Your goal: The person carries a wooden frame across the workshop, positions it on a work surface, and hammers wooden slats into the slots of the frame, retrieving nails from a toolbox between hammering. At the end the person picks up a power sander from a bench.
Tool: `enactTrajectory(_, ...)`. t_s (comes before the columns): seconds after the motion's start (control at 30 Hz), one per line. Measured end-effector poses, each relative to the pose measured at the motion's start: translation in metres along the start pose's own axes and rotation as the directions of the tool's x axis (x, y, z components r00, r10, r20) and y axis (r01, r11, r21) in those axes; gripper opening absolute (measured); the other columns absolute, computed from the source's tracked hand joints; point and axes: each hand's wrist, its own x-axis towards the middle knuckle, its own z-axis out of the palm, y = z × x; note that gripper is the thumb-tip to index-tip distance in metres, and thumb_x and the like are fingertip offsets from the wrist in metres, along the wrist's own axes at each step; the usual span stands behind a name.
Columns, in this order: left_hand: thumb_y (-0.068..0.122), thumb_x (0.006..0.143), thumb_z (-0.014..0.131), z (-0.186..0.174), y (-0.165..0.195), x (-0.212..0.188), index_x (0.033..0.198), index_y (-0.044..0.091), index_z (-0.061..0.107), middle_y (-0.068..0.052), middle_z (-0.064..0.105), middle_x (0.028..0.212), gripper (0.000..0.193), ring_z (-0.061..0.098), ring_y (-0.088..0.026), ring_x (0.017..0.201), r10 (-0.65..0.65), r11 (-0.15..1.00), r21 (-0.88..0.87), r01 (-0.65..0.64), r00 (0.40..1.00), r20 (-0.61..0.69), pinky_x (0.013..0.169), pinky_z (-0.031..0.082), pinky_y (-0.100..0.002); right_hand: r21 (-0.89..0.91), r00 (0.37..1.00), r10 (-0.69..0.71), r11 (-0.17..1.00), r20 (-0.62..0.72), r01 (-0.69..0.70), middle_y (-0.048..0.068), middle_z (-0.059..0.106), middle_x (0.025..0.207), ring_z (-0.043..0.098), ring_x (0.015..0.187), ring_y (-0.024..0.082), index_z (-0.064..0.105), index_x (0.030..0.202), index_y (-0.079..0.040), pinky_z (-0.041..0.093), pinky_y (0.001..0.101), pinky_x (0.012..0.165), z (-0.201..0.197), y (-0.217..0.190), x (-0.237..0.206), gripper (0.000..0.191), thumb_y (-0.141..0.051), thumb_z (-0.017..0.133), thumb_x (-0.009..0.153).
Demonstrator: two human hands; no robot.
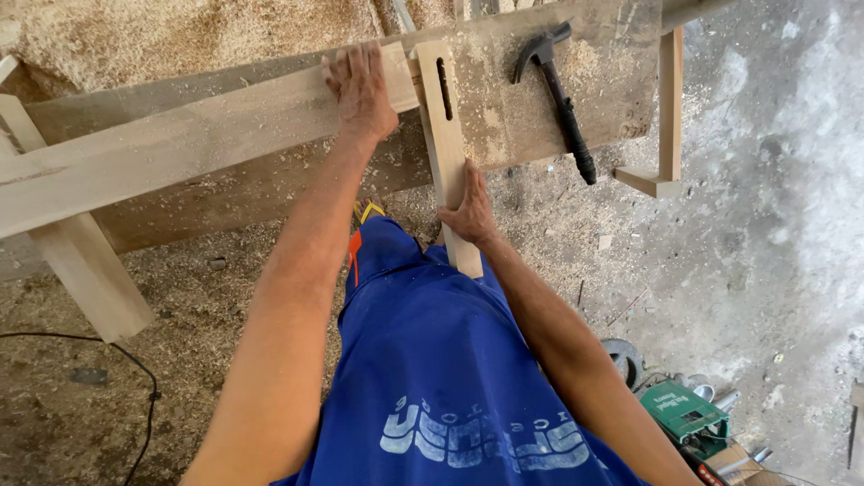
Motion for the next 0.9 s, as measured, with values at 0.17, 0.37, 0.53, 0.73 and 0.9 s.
enactTrajectory(0.17,0.017,0.057,0.09,0.007,-0.001,-0.004,0.155,0.004,0.03,-0.02,0.04,0.139,0.116,0.036,-0.04,0.137,0.001,0.999,0.031,-0.005,0.994,0.113,0.122,0.015,-0.068,-0.024,0.986,0.155,0.988,0.058,-0.154,0.024,0.042,0.144,0.051,0.13,0.042,0.01,0.161,-0.003,0.05,0.0474,0.111,0.006,-0.014,0.0,0.114,-0.019,0.075,0.069)
enactTrajectory(0.37,0.046,0.051,0.092,-0.005,-0.005,0.012,0.157,0.002,0.021,-0.026,0.029,0.154,0.136,0.02,-0.044,0.148,-0.048,0.999,0.021,0.043,0.892,0.45,0.12,0.007,-0.065,-0.184,0.993,-0.029,0.982,0.115,0.05,0.025,0.036,0.151,0.047,0.132,0.044,0.028,0.151,-0.013,0.049,0.0552,0.104,-0.022,0.002,0.013,0.092,-0.032,0.084,0.081)
enactTrajectory(0.53,0.095,0.061,0.066,-0.02,0.008,0.029,0.16,0.003,0.009,-0.027,0.02,0.165,0.147,0.015,-0.041,0.155,-0.175,0.958,-0.089,0.274,0.798,0.576,0.122,-0.007,-0.065,-0.024,0.935,0.326,0.943,-0.143,-0.332,0.024,0.031,0.162,0.048,0.144,0.04,0.037,0.154,-0.01,0.057,0.0545,0.108,-0.085,0.034,0.07,0.057,-0.036,0.053,0.106)
enactTrajectory(0.73,0.102,0.058,0.058,-0.003,0.022,0.016,0.162,0.005,0.012,-0.029,0.017,0.166,0.15,0.007,-0.042,0.156,-0.251,0.963,0.043,0.267,0.824,0.507,0.121,-0.015,-0.06,-0.284,0.862,0.447,0.817,-0.24,-0.502,0.025,0.027,0.15,0.036,0.132,0.048,0.033,0.151,-0.013,0.033,0.0652,0.11,-0.148,0.062,0.114,0.07,-0.03,0.07,0.094)
enactTrajectory(0.9,0.103,0.059,0.052,0.012,0.022,0.018,0.161,0.01,0.015,-0.024,0.018,0.167,0.143,0.005,-0.038,0.157,-0.309,0.942,0.039,0.333,0.816,0.488,0.121,-0.018,-0.058,-0.298,0.866,0.486,0.814,-0.12,-0.498,0.019,0.048,0.125,0.051,0.121,0.036,0.051,0.138,-0.01,0.045,0.053,0.104,-0.151,0.081,0.121,0.042,-0.027,0.065,0.102)
